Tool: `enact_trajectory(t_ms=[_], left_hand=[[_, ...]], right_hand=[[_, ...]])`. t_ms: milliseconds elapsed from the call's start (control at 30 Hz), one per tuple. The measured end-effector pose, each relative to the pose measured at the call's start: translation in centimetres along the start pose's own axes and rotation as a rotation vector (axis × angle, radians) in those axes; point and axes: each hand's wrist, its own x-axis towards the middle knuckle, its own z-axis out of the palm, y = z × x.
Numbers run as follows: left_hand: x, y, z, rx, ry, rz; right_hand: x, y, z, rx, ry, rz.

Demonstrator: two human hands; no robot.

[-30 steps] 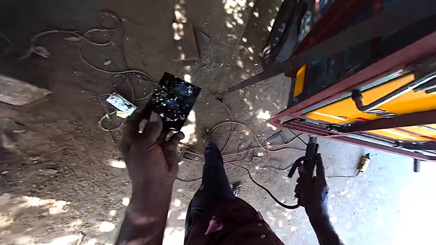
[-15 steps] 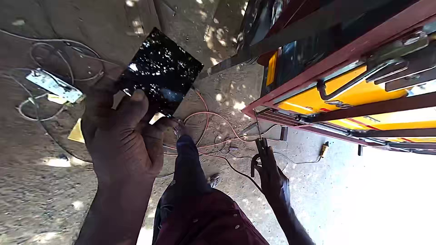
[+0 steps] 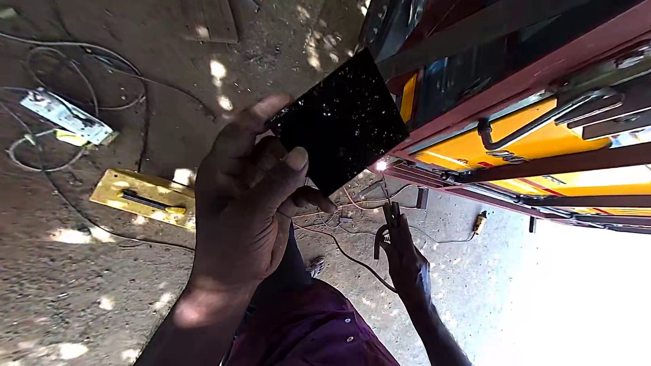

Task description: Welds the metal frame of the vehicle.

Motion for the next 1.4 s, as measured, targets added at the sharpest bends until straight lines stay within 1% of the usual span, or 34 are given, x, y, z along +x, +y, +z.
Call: enact_trajectory(t_ms=[167, 267, 367, 433, 533, 700, 833, 1033, 1200, 1400], left_hand=[[-0.5, -0.3, 0.9, 0.102, -0.154, -0.053], [-0.8, -0.7, 1.1, 0.128, -0.232, -0.083], [-1.0, -1.0, 1.4, 0.168, -0.282, -0.092], [-1.2, -1.1, 1.4, 0.202, -0.309, -0.092], [-1.3, -1.2, 1.5, 0.244, -0.307, -0.096], [-1.1, -1.2, 1.6, 0.251, -0.317, -0.08], [-0.9, -1.2, 1.8, 0.238, -0.314, -0.086], [-0.9, -1.2, 1.9, 0.218, -0.317, -0.096], [-0.9, -1.3, 1.9, 0.23, -0.311, -0.1], [-0.8, -1.3, 1.8, 0.223, -0.331, -0.056]], right_hand=[[-0.2, -0.3, -0.1, -0.023, 0.017, 0.006], [-0.1, -0.6, -0.5, -0.043, -0.007, 0.03], [-0.2, -1.8, -1.2, -0.039, 0.001, 0.038], [-0.2, -1.2, -0.9, -0.046, 0.022, 0.005], [-0.3, -0.6, -0.7, -0.027, 0.051, -0.035], [-0.3, -1.3, -1.2, -0.026, 0.023, 0.007], [-0.2, 0.1, -0.3, -0.029, 0.011, 0.026], [0.0, 0.4, -0.2, -0.065, 0.026, 0.012], [0.0, 0.4, -0.4, -0.044, 0.013, 0.02], [0.0, 0.5, -0.5, -0.027, 0.012, 0.018]])
